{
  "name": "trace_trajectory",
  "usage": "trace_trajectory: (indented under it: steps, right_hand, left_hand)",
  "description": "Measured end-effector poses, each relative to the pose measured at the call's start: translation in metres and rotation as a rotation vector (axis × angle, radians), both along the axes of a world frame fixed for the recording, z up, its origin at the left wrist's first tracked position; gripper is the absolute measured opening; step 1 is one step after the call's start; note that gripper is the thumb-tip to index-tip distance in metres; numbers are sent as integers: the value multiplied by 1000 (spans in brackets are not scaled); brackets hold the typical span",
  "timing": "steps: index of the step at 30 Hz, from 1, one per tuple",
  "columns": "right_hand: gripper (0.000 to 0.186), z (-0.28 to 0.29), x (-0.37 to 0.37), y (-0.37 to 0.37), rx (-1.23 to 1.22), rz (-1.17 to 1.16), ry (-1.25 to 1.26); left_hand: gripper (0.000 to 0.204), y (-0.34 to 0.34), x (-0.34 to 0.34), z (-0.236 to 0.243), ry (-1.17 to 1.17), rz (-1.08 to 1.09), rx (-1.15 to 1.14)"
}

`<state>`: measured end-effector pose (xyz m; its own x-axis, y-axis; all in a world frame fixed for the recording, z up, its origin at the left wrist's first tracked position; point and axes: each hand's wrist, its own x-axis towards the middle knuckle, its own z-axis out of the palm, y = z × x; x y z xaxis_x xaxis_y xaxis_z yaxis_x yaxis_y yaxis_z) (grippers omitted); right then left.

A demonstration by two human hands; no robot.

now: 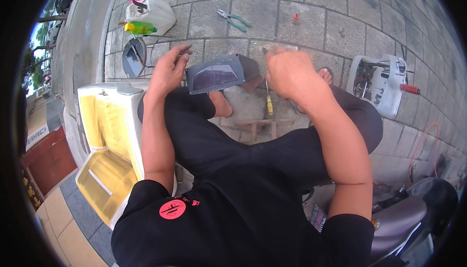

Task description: The person sits on a low stool and works on a small black electronic device. They open the casing, manipulate internal wires, and use a screwdriver to tighten screws on the device's cover.

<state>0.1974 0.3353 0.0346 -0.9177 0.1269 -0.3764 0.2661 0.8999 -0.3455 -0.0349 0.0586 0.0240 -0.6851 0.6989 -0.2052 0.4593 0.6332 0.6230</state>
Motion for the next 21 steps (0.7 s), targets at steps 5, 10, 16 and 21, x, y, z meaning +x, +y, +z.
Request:
trace_trajectory:
  steps: [5,10,16,21]
  right_hand:
    - [27,3,26,-34,-7,214,63]
    - [25,13,27,-44,-170,313,-110]
    - [25,-27,14,-39,-270,333,-408]
    - [25,-26,-4,-36,-362,351,-464]
  left_hand:
    - [39,10,19,20,-50,70,11]
    - [39,8,23,12,-118,162,0]
    - [40,18,0,2,-135,349,54]
    - [42,31,-5,0,-171,355,-9]
